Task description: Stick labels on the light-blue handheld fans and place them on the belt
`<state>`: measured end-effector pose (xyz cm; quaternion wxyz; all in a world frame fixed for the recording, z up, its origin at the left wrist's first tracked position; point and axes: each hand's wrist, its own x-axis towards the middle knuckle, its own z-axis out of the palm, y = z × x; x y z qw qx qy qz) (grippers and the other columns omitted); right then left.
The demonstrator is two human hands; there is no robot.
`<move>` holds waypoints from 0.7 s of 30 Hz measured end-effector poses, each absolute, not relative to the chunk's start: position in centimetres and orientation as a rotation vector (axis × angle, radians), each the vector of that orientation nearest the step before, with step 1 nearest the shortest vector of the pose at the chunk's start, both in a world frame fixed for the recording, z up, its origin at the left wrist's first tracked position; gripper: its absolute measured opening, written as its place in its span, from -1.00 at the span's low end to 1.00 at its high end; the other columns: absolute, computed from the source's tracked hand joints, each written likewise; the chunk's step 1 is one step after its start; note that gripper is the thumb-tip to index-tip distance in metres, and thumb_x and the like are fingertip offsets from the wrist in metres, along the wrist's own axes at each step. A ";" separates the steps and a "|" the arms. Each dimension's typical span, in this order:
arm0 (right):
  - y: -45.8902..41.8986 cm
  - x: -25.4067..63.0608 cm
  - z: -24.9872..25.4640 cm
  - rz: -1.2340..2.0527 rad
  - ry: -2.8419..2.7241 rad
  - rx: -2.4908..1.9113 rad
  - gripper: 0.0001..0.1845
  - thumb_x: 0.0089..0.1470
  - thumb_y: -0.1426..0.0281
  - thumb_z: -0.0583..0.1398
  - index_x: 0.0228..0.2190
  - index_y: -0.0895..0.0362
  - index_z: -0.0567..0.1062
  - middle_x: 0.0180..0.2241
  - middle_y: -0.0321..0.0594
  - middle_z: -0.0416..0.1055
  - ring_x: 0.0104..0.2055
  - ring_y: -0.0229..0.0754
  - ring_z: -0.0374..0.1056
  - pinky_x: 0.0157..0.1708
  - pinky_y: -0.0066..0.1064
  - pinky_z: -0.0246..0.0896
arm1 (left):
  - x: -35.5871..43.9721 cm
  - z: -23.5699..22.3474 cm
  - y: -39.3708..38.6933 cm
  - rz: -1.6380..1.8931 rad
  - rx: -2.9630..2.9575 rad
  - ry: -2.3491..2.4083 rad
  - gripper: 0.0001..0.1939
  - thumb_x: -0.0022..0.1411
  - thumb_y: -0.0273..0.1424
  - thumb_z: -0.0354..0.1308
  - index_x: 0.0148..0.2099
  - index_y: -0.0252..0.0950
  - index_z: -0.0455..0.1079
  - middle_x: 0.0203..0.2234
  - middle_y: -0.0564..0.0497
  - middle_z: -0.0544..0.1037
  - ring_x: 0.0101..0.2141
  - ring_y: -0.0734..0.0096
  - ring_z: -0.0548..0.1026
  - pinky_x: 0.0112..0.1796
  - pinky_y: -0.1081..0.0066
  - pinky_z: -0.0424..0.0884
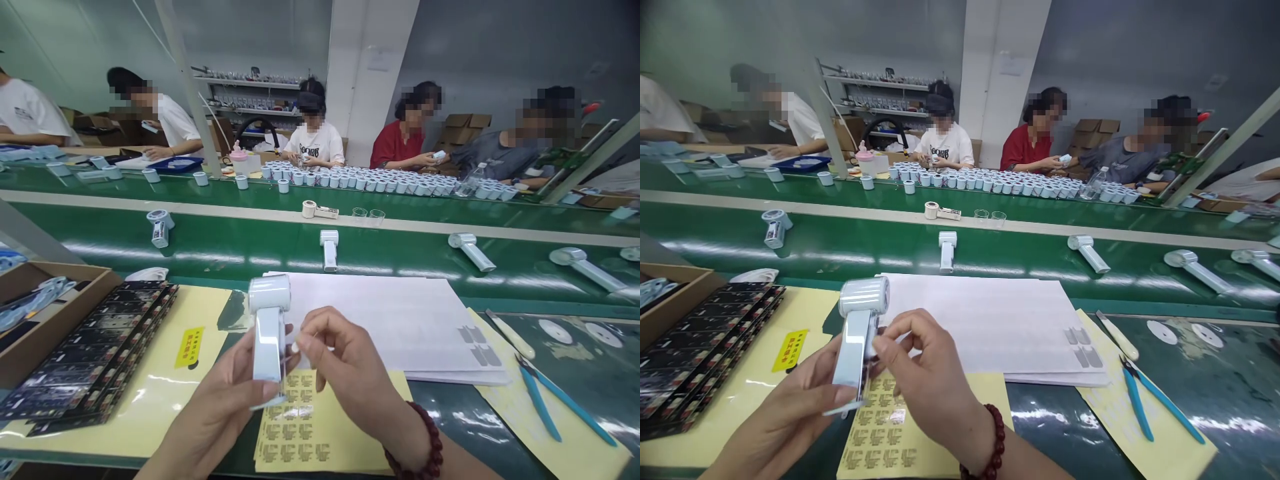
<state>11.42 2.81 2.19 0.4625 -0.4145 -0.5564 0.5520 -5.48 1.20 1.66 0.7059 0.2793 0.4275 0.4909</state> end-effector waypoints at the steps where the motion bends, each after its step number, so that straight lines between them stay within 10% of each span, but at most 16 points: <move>1: 3.2 11.6 2.2 1.316 -1.390 -1.062 -0.78 0.18 0.19 0.19 -0.37 0.07 0.44 -0.25 -0.25 0.40 -0.41 -0.26 0.32 -0.60 -0.52 0.29 | -6.1 1.7 2.0 1.096 0.633 0.990 -0.38 -0.22 -0.53 0.46 -0.01 -0.27 0.53 -0.16 -0.16 0.64 -0.07 0.00 0.56 -0.10 0.32 0.48; 8: 6.7 11.6 1.2 0.790 -2.255 -1.402 -0.53 0.32 0.39 0.05 0.23 0.15 0.23 0.09 -0.04 0.46 0.06 -0.03 0.40 -0.07 -0.17 0.41 | -11.7 3.3 12.3 1.173 0.733 1.407 -0.71 -0.10 -0.69 0.35 -0.26 -0.36 0.56 -0.42 -0.10 0.63 -0.39 0.25 0.60 -0.42 0.43 0.53; 13: 9.3 9.0 -1.2 0.492 -2.470 -1.413 -0.43 0.21 0.50 0.15 0.24 0.26 0.25 -0.05 0.11 0.55 0.00 0.13 0.44 -0.18 -0.10 0.45 | -13.8 1.5 20.7 1.214 0.752 1.560 -0.95 0.23 -0.52 0.23 -0.22 -0.39 0.46 -0.42 0.05 0.53 -0.51 0.53 0.47 -0.51 0.51 0.43; 21: 10.8 6.8 -5.6 -0.018 -2.606 -1.269 -0.50 0.08 0.67 0.23 0.08 0.28 0.43 -0.26 -0.02 0.62 -0.25 0.01 0.53 -0.36 -0.28 0.48 | -13.4 -3.4 28.2 1.288 0.842 1.710 -0.67 0.31 -0.29 0.17 0.07 -0.31 0.38 -0.08 -0.10 0.51 -0.20 0.28 0.53 -0.22 0.20 0.53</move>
